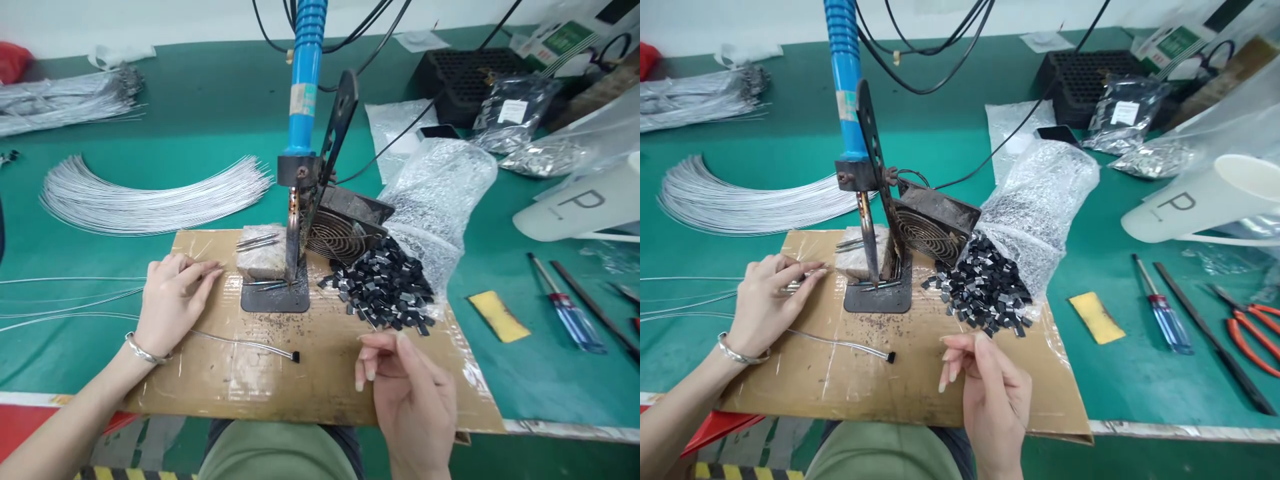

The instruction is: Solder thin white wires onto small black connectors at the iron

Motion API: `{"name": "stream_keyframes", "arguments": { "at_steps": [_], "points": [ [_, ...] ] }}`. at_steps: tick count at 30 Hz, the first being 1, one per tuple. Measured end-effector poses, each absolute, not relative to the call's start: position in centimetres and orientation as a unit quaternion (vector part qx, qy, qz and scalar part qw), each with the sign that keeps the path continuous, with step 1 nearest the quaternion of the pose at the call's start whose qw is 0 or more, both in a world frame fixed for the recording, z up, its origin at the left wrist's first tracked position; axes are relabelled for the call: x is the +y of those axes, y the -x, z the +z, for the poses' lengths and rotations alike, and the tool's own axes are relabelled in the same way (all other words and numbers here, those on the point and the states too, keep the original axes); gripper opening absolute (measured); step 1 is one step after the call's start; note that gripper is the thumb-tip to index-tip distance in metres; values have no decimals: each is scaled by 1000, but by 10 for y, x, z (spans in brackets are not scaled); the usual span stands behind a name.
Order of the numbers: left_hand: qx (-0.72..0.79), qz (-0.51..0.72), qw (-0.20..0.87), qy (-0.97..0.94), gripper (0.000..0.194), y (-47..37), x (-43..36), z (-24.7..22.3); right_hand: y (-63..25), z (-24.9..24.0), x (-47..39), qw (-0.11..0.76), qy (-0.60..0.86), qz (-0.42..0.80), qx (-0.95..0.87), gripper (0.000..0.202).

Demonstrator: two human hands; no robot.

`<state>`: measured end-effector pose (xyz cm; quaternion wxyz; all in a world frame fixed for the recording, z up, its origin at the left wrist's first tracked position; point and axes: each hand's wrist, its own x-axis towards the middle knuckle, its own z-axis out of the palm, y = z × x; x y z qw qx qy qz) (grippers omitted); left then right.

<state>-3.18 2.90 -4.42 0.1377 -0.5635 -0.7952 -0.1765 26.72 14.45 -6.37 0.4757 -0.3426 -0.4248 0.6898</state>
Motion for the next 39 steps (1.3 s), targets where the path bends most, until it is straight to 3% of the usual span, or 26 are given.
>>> {"name": "stream_keyframes", "arguments": {
  "at_steps": [7, 16, 25, 31, 39],
  "points": [
    [-814, -208, 164, 517, 21, 70, 35, -19, -268, -65, 145, 476, 336, 691, -429, 30],
    [-797, -154, 53, 582, 25, 158, 88, -38, -267, -65, 145, 480, 342, 691, -419, 30],
    [-806, -291, 48, 513, 30, 162, 87, -31, -267, -63, 145, 475, 350, 690, -419, 30],
    [-797, -396, -44, 455, 43, 162, 87, -22, -268, -66, 145, 466, 351, 691, -426, 30],
    [-799, -405, -9, 444, 38, 150, 83, -7, -268, -68, 146, 473, 354, 684, -429, 31]
  ]
}}
